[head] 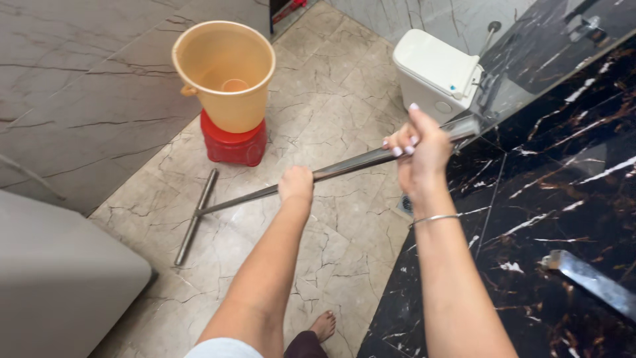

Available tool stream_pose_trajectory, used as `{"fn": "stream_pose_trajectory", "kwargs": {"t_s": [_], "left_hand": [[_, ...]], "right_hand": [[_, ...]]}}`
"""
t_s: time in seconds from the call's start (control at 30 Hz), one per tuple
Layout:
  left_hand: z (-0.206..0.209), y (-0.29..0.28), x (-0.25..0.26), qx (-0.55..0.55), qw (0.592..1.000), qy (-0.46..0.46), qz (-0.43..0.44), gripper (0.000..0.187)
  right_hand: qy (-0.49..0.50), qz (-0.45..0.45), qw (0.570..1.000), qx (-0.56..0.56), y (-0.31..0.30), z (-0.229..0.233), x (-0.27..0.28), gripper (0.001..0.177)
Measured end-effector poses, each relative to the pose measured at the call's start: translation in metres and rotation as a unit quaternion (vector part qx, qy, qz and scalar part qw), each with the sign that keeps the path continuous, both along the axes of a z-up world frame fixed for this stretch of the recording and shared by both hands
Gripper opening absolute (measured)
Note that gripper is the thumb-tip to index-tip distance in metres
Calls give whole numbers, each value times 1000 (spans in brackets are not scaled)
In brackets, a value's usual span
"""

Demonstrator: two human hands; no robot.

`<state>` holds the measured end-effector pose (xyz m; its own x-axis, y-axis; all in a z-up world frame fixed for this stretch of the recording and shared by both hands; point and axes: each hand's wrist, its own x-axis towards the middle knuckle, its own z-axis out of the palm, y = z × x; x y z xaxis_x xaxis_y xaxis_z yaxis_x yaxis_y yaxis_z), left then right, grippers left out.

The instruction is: The person assembles a metal mop handle by connecting two separate metal poles together. They then attach the assembled handle to a T-shaped mop head lying on the floor.

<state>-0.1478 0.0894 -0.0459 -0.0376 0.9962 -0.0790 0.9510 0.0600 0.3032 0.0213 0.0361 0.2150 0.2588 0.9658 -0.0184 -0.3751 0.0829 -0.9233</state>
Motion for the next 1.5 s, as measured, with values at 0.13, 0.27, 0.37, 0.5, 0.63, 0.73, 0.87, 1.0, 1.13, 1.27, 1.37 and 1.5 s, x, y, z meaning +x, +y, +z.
{"fn": "stream_pose_trajectory", "kwargs": {"t_s": [0.13,0.27,0.37,0.5,0.63,0.73,0.87,1.0,1.13,1.27,1.37,1.5], "left_hand": [[25,7,85,4,999,3,-35,18],[66,13,162,26,996,-43,-75,17],[96,11,223,18,992,-90,-89,16],[117,-14,298,5,985,-135,-104,18],[132,-27,348,-83,966,-196,-149,21],[139,-32,356,-99,961,-218,-141,21],[142,-21,336,-80,962,-210,-153,20],[153,1,284,-77,959,-174,-211,29],[178,-3,203,-68,954,-129,-260,45],[199,-28,108,-34,959,-105,-260,43],[202,-47,28,-61,972,-86,-210,48],[177,-78,-70,-155,972,-113,-135,57]], "right_hand": [[-51,-12,999,3,11,38,65,46],[-139,-64,988,-11,23,84,122,46],[-139,-49,989,-7,29,107,175,51],[-151,32,988,-20,31,110,267,55],[-128,73,988,-38,28,71,342,54],[-110,56,991,-41,27,43,367,54],[-100,45,994,-12,36,43,358,55],[-107,32,993,42,34,80,308,55],[-107,18,989,98,21,118,209,55],[-123,1,984,132,-9,155,97,53],[-128,18,979,156,-19,160,14,50],[-101,79,982,137,-26,137,-79,47]]}}
